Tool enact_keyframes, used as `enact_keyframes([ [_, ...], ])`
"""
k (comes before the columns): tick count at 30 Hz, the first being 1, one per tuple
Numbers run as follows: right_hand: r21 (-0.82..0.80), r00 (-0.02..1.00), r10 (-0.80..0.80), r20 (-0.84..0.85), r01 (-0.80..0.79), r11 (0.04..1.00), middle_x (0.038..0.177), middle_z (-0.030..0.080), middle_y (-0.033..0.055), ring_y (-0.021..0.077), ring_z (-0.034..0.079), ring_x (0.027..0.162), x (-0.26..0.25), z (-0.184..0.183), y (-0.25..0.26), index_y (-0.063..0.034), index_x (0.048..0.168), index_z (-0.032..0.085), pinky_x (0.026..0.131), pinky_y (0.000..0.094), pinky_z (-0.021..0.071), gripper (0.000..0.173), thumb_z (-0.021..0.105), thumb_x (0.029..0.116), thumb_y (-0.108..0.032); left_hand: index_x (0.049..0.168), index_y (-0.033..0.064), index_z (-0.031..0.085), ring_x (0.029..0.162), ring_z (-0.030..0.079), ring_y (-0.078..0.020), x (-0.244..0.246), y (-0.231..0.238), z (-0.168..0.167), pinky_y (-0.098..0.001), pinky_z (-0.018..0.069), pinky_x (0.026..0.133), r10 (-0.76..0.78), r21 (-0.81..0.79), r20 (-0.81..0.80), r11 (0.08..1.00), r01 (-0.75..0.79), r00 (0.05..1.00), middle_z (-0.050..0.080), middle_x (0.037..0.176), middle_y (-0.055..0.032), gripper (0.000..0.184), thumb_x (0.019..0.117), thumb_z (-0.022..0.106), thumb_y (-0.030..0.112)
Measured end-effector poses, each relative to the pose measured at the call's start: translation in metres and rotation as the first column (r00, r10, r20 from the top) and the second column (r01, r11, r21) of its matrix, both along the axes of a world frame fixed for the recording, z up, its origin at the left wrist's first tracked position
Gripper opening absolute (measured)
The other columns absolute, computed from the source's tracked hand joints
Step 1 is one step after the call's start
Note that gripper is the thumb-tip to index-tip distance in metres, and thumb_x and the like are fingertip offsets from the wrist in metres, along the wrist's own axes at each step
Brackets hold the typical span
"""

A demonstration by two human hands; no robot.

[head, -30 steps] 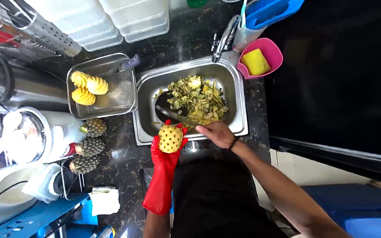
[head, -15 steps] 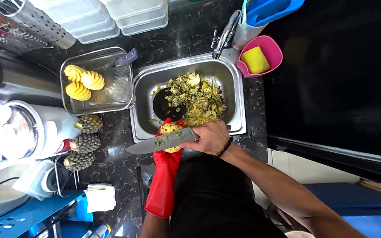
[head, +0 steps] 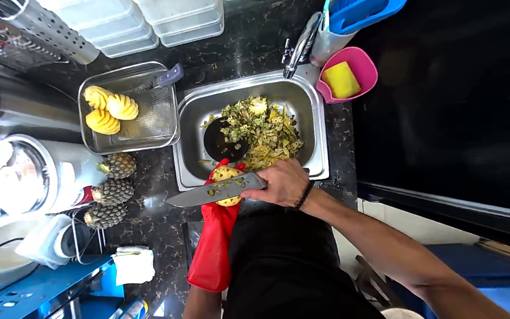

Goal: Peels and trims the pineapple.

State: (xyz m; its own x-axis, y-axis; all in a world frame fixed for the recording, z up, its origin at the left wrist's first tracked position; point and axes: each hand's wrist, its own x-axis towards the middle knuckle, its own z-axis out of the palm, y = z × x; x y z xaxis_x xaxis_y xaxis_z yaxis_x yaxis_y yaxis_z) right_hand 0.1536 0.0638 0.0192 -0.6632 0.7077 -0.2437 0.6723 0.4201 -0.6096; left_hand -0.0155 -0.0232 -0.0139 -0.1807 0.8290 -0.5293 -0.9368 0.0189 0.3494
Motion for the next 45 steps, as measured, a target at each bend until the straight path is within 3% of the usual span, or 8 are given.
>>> enact_keyframes([
  [4, 0.079, 0.997, -0.042, 0.061, 0.037, 0.996, 0.057, 0.06, 0.0043, 0.0252, 0.064, 0.056, 0.006, -0.018, 0.009, -0.0132, 0.067, 0.066, 0.05, 0.049, 0.0462, 0.067, 0.058, 0.0841, -0.078, 0.156, 0.0109, 0.032, 0.132, 0.053, -0.0341, -0.032, -0.029, -0.086, -0.0508, 0.0487, 0.106, -0.19, 0.459, -0.115, 0.86, 0.222, 0.975, 0.05, 0.147, -0.0215, 0.053, 0.109, 0.033, 0.037],
  [9, -0.025, 0.982, -0.156, 0.103, 0.159, 0.987, 0.058, 0.06, 0.0053, 0.0263, 0.064, 0.058, 0.019, -0.039, 0.022, -0.0124, 0.068, 0.067, 0.053, 0.0519, 0.049, 0.072, 0.049, 0.0917, -0.078, 0.128, 0.0082, 0.05, 0.096, 0.067, -0.0318, -0.007, -0.022, -0.005, -0.0474, 0.0594, 0.078, -0.06, -0.046, -0.279, 0.998, 0.049, 0.958, 0.062, 0.111, -0.0182, 0.037, 0.1097, 0.032, 0.036],
  [12, -0.099, 0.997, -0.065, 0.035, 0.068, 0.993, 0.057, 0.058, 0.0021, 0.0217, 0.063, 0.058, 0.007, -0.009, 0.011, -0.013, 0.067, 0.066, 0.055, 0.0479, 0.0487, 0.064, 0.056, 0.0918, -0.071, 0.147, 0.0034, 0.04, 0.117, 0.062, -0.0252, -0.019, -0.025, -0.035, -0.0405, 0.0544, 0.097, -0.13, 0.337, -0.177, 0.924, 0.184, 0.976, 0.06, 0.131, -0.0168, 0.047, 0.1102, 0.022, 0.026],
  [15, -0.127, 0.998, 0.036, 0.046, -0.03, 0.991, 0.059, 0.058, 0.0026, 0.0223, 0.063, 0.061, 0.0, 0.005, 0.009, -0.0119, 0.069, 0.067, 0.057, 0.0474, 0.0473, 0.069, 0.056, 0.0875, -0.078, 0.117, 0.0096, 0.062, 0.091, 0.072, -0.0224, -0.008, 0.006, -0.006, -0.0374, 0.0603, 0.078, -0.053, -0.228, -0.088, 0.973, 0.032, 0.995, 0.072, 0.099, -0.0119, 0.033, 0.1085, 0.032, 0.021],
  [19, -0.038, 0.992, 0.027, 0.124, -0.023, 0.999, 0.058, 0.059, 0.0029, 0.0228, 0.064, 0.06, 0.001, -0.004, 0.012, -0.0132, 0.067, 0.065, 0.054, 0.0474, 0.0473, 0.07, 0.055, 0.0856, -0.08, 0.154, 0.0115, 0.038, 0.129, 0.057, -0.032, -0.04, -0.046, -0.1, -0.0504, 0.0495, 0.104, -0.158, 0.303, -0.214, 0.927, 0.219, 0.964, 0.055, 0.143, -0.0205, 0.057, 0.1058, 0.042, 0.041],
  [30, -0.417, 0.86, -0.384, 0.336, 0.501, 0.758, 0.087, 0.067, 0.0276, 0.0455, 0.067, 0.085, 0.05, -0.102, 0.025, 0.0047, 0.092, 0.069, 0.078, 0.0678, 0.0512, 0.084, 0.037, 0.1011, -0.072, 0.152, 0.0198, 0.043, 0.123, 0.06, -0.0361, -0.004, -0.017, -0.027, -0.056, 0.0542, 0.094, -0.07, -0.008, -0.068, 0.998, 0.07, 0.995, 0.057, 0.142, -0.0179, 0.07, 0.1003, 0.026, 0.063],
  [38, -0.528, 0.867, -0.487, -0.109, 0.364, 0.767, 0.057, 0.048, 0.0007, 0.0151, 0.05, 0.053, 0.032, -0.086, -0.011, -0.008, 0.069, 0.06, 0.056, 0.0403, 0.0456, 0.066, 0.039, 0.1061, -0.058, 0.147, 0.0194, 0.044, 0.117, 0.061, -0.0448, 0.009, -0.006, -0.029, -0.0657, 0.0547, 0.086, 0.014, -0.075, 0.029, 0.997, -0.012, 0.999, 0.058, 0.134, -0.0237, 0.057, 0.1022, 0.036, 0.054],
  [45, -0.168, 0.987, -0.145, 0.071, 0.155, 0.973, 0.067, 0.063, 0.011, 0.032, 0.067, 0.073, 0.012, -0.02, -0.018, -0.007, 0.076, 0.068, 0.069, 0.057, 0.0515, 0.085, 0.038, 0.09, -0.085, 0.144, 0.0161, 0.044, 0.116, 0.061, -0.0279, 0.027, 0.0, -0.007, -0.0509, 0.0545, 0.091, 0.076, -0.254, -0.191, 0.959, -0.125, 0.979, 0.058, 0.131, -0.0143, 0.05, 0.1102, 0.022, 0.045],
])
